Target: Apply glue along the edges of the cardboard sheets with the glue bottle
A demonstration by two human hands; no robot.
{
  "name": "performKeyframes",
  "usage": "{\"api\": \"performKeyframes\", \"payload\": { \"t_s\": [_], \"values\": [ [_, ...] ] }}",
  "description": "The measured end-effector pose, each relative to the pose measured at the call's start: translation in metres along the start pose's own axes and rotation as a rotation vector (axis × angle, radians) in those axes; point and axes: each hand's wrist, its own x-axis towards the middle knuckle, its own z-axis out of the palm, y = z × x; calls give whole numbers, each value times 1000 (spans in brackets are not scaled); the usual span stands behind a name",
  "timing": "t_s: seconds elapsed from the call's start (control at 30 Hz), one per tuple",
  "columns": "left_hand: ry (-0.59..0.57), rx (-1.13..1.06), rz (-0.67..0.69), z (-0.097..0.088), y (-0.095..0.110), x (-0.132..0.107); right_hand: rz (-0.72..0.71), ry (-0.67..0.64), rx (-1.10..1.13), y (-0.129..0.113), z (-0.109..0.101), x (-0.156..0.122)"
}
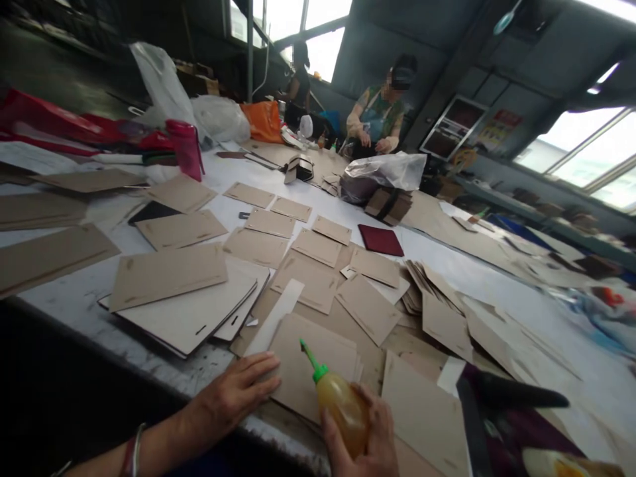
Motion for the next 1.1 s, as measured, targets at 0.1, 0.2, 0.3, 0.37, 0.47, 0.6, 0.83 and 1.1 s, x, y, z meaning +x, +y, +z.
{"api": "performKeyframes", "payload": {
  "t_s": [0.1,0.2,0.3,0.37,0.47,0.6,0.83,1.1],
  "values": [
    [43,-68,14,-1,1,-3,-144,-86,-30,-2,15,15],
    [124,-82,49,-1,1,-6,-233,-138,-41,-3,22,27],
    [171,-54,90,-3,2,-8,-270,-170,-55,-7,24,35],
    [212,-46,100,-6,3,-8,-258,-178,-68,-13,21,37],
    [268,-18,40,-10,5,-6,-53,-143,-90,-25,8,40],
    [185,62,11,-12,5,-2,229,-49,2,-34,-16,42],
    [148,194,126,-4,-3,-2,577,105,551,-29,-44,31],
    [78,272,255,-15,-17,3,387,-41,-18,-25,-38,12]
  ]
}}
